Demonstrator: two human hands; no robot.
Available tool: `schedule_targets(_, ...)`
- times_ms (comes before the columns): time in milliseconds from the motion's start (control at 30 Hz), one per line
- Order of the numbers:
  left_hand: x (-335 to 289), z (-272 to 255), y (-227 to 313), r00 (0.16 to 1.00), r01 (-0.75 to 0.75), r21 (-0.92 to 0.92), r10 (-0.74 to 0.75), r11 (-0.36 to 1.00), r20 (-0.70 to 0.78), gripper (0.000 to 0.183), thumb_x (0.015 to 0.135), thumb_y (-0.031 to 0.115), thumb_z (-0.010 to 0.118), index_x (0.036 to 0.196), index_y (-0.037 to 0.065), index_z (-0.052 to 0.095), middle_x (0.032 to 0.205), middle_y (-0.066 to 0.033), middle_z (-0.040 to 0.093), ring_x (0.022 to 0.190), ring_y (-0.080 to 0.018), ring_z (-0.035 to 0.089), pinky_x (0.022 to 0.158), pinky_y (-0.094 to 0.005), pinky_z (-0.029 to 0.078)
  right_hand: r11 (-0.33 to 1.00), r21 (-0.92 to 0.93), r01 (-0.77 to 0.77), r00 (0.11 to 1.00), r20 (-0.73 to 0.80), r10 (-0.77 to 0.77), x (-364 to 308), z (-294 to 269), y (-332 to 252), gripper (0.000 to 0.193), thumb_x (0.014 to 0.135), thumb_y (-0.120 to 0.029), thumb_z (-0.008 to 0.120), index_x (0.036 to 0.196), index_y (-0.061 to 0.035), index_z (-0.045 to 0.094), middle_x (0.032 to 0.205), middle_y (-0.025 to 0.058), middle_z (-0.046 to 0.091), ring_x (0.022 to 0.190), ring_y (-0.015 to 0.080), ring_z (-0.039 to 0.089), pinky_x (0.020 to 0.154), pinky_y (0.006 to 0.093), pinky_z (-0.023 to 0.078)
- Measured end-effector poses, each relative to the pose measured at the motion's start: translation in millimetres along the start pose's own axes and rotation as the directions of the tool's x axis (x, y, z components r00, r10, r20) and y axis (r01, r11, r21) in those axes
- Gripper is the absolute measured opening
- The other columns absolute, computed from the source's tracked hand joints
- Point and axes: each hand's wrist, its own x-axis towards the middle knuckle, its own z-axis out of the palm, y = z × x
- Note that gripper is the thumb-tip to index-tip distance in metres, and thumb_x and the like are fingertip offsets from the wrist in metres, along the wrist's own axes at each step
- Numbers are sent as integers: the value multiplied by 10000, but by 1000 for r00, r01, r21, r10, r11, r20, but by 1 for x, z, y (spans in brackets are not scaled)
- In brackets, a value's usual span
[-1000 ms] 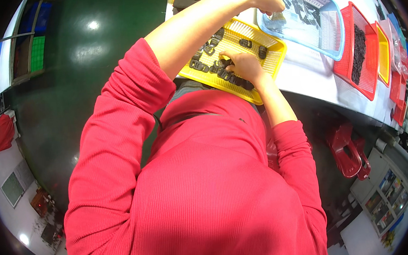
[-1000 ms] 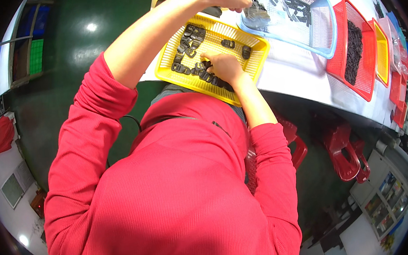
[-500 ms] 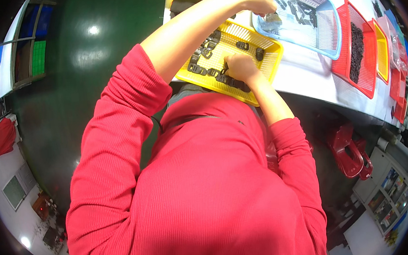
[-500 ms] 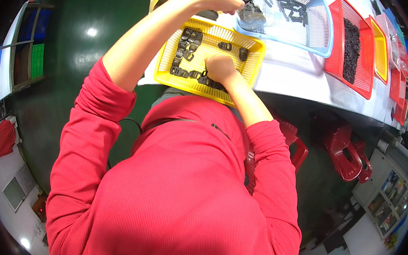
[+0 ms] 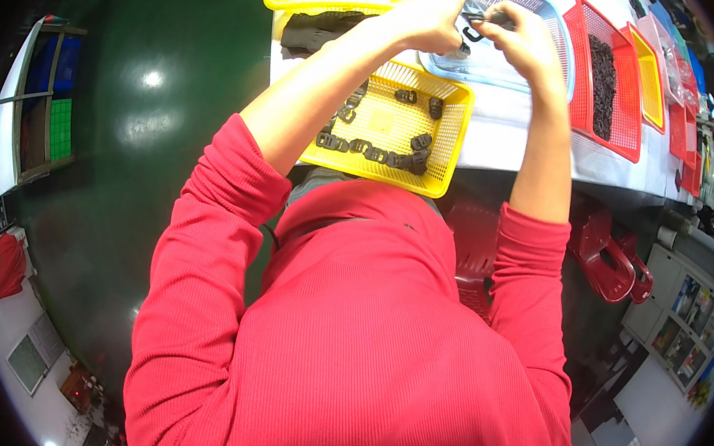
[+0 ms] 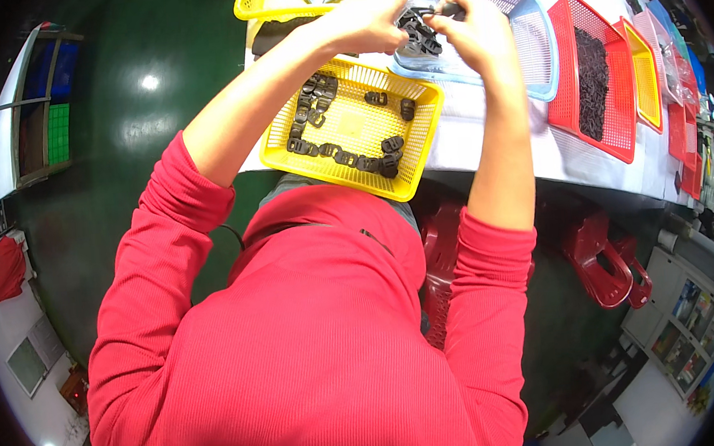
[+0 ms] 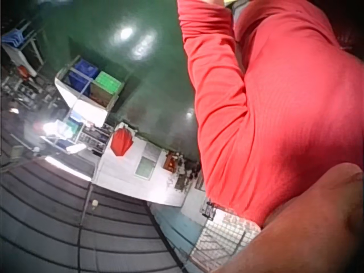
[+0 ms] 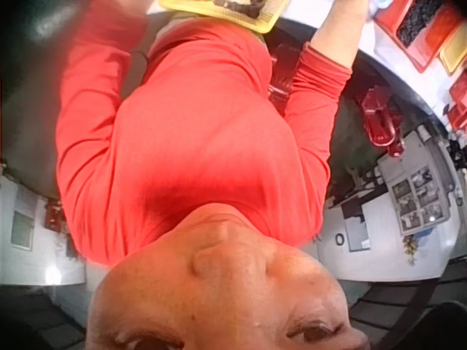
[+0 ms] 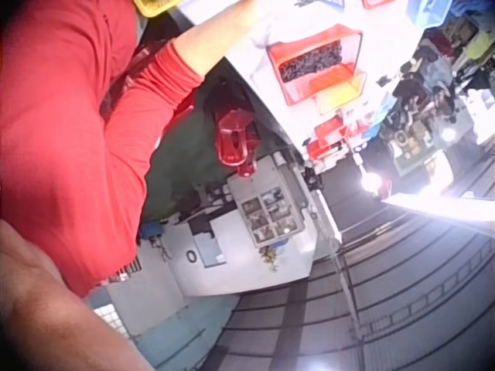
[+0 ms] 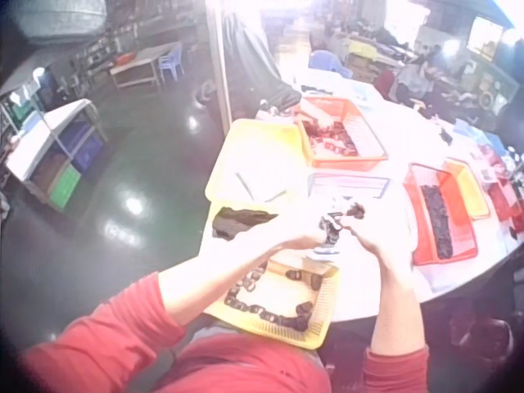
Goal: The person walks to a table and sorts small black plastic parts from a yellow basket into a clear plastic bag. They handle the parts one by one, placing them into the bag and then into a blue basket.
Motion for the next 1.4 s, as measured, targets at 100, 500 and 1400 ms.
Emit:
schedule_targets(100,-2,-5,9,997,25,-93,-17,995,79,210,725,150,581,904,41,583,872,-186,586,846,-328,558,738,-407,434,897,-432,-90,993,-107,48,5,33,-3,288,732,-333,629,899,-99,633,870,126,653,882,298,620,774,415,477)
schedule_targets(500,-2,20,-37,981,-176,-19,173,984,-82,121,685,50,496,727,21,606,726,-188,601,666,-327,565,598,-421,446,926,-288,245,883,461,-90,-110,121,12,451,607,-188,758,1003,-99,562,1005,124,546,981,294,538,796,385,455)
schedule_targets(1400,-9,20,-35,986,-111,30,114,993,-121,193,684,66,530,854,30,613,811,-181,618,754,-333,587,665,-407,473,950,-274,151,648,753,114,-80,176,52,211,657,-98,692,856,-54,639,822,123,659,792,264,634,709,350,491)
